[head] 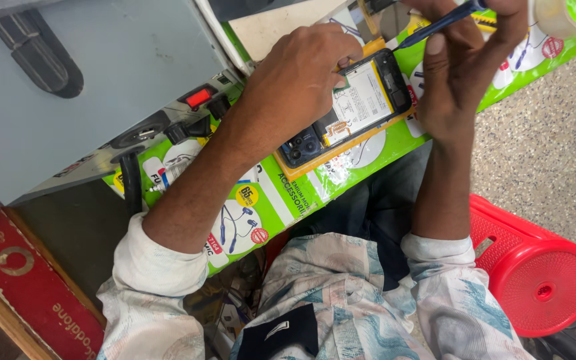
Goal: The person disassembles a smartphone on a workbench, using a screwdriver and a heat gun to remove the back cover and internal components. The person then uses a screwdriver to unscrew and remove parts from the phone's interior.
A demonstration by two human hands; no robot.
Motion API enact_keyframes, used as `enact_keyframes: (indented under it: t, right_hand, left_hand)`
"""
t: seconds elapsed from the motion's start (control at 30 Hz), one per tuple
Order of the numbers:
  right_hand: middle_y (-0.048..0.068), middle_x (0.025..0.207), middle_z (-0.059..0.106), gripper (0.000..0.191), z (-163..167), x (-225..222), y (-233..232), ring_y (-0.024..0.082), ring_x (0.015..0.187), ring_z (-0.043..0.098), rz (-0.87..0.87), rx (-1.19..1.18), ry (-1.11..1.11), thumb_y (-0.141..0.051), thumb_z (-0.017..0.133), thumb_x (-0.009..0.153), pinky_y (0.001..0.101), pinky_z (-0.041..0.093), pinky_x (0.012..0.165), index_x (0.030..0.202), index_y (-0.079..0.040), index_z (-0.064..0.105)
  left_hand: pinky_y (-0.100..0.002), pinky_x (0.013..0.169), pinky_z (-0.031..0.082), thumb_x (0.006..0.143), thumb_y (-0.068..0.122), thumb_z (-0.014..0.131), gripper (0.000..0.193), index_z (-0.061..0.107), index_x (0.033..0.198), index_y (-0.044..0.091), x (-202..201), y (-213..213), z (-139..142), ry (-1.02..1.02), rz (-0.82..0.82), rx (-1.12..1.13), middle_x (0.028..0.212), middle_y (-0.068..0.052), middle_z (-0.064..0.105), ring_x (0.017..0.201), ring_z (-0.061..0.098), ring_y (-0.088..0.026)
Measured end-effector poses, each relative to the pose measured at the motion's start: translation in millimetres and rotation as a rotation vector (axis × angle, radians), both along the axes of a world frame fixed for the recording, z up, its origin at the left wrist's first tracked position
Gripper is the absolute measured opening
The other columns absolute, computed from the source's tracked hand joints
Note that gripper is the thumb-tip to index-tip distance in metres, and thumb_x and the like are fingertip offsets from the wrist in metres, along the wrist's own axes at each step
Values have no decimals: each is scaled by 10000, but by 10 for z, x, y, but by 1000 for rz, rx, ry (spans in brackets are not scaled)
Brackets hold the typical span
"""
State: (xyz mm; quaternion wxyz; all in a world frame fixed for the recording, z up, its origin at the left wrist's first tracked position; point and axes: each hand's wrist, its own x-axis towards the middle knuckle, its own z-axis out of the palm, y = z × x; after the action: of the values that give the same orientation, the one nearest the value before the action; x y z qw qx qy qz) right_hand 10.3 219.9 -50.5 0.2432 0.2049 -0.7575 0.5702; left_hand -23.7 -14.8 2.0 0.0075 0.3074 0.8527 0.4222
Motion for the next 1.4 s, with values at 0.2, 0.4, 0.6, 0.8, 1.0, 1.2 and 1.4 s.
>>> enact_keyframes:
  t: [0.2,0.4,0.6,0.8,1.0,1.2,1.4]
  right_hand:
    - [154,1176,610,540,164,-63,-64,247,1079,658,-41,-52,23,7,660,1109,312,525,944,1453,-214,307]
    - [169,1316,580,602,315,-123,-179,226,1182,631,29,-124,69,117,660,1053,355,541,1052,1442,-201,328]
    - [233,1291,624,517,414,-107,-182,312,1258,646,49,-115,13,164,541,1044,463,484,1169,1426,-136,366]
    - [178,1331,638,498,519,-63,-163,239,1178,694,103,-300,-78,135,583,1062,370,580,1032,1427,-148,396]
    - [179,1299,579,578,429,-62,-151,263,1206,655,43,-163,-8,148,650,1030,394,565,1074,1430,-169,380]
    - [194,1371,599,577,290,-67,-54,275,1250,633,133,-136,-58,103,572,1096,374,515,1126,1497,-179,268]
    - [186,1296,601,558,221,-81,-42,263,1213,635,138,-146,-86,141,535,1087,389,535,1088,1491,-157,291]
  left_hand:
    - [-475,900,510,857,11,722,196,703,1049,42,-38,-15,112,-23,-34,-4,1046,-160,683,1047,655,-390]
    - [-480,866,508,841,19,686,233,703,1073,43,-72,18,314,-126,-26,-70,1055,-166,685,1018,652,-394]
    - [-472,863,515,813,6,688,293,707,1105,25,-51,26,435,-140,-64,-58,1021,-178,687,1006,656,-396]
    - [-458,867,524,860,23,667,248,711,1104,17,-38,79,474,-64,-90,-97,1012,-165,693,982,664,-377]
    - [-445,860,533,901,161,725,259,715,1117,18,-8,133,486,-5,-67,-171,1010,-148,672,996,659,-348]
    - [-453,923,501,774,301,847,527,685,1180,6,-10,163,394,16,-102,-169,1093,-155,642,1094,610,-352]
    - [-460,959,485,796,298,851,523,648,1181,9,-32,159,273,5,-113,-173,1129,-146,641,1126,599,-363]
